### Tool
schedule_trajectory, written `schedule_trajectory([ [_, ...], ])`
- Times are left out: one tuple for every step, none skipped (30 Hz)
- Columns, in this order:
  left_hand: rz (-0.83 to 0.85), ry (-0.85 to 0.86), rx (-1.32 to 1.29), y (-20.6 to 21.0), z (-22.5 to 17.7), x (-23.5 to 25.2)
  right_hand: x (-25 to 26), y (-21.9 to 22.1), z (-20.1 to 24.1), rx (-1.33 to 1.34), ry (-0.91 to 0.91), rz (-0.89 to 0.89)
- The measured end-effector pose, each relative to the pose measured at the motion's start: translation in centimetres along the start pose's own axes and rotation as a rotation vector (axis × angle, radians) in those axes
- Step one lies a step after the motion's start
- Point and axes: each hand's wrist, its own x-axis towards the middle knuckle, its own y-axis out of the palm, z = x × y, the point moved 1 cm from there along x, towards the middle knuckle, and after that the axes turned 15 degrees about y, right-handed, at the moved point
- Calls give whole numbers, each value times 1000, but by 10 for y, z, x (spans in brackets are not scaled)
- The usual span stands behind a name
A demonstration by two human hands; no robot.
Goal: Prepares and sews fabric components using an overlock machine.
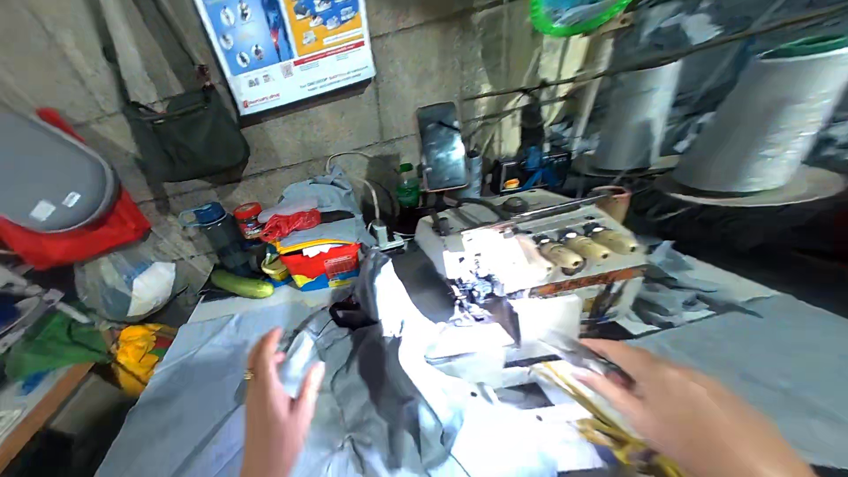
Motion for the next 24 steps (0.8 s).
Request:
schedule_trajectory([
  [-43,-72,53,-20,14,-2,1,3,-14,-44,41,47],
  [-79,-151,102,-38,24,-3,3,11,-26,-94,63,72],
  [-96,-217,153,-53,32,-3,6,20,-37,-139,72,81],
  [-76,-279,211,-65,36,-4,8,27,-44,-174,68,71],
  [7,-347,269,-74,35,-4,9,32,-47,-201,60,53],
  [158,-433,324,-79,31,-4,8,33,-46,-206,49,26],
  [370,-541,364,-79,24,-4,4,30,-40,-183,21,-10],
  [598,-642,385,-74,18,-5,-2,25,-29,-127,-21,-41],
  [779,-706,390,-64,16,-9,-6,21,-15,-47,-84,-50],
  [871,-728,378,-51,15,-16,-12,20,2,58,-144,-4],
  [879,-723,362,-38,14,-24,-19,23,21,169,-195,89],
  [844,-701,355,-27,13,-31,-26,32,39,237,-244,177],
  [816,-683,338,-19,12,-34,-33,44,56,250,-263,265],
  [813,-671,304,-15,13,-33,-39,58,70,213,-257,352],
  [810,-663,249,-15,13,-33,-41,72,79,156,-250,417],
  [754,-637,168,-19,15,-35,-41,84,83,126,-242,454],
  [620,-589,42,-25,17,-37,-42,89,86,143,-221,472],
  [417,-527,-130,-36,16,-38,-43,83,90,201,-183,518],
  [193,-487,-341,-49,11,-36,-46,70,92,312,-146,576],
  [-1,-471,-550,-68,1,-30,-53,53,91,461,-117,623],
  [-172,-434,-722,-89,-12,-23,-61,33,89,652,-119,646],
  [-292,-360,-847,-110,-24,-16,-67,11,84,863,-155,680],
  [-359,-241,-937,-132,-36,-11,-69,-10,76,1039,-265,700],
  [-394,-100,-973,-153,-50,-6,-69,-30,67,1166,-408,643],
])
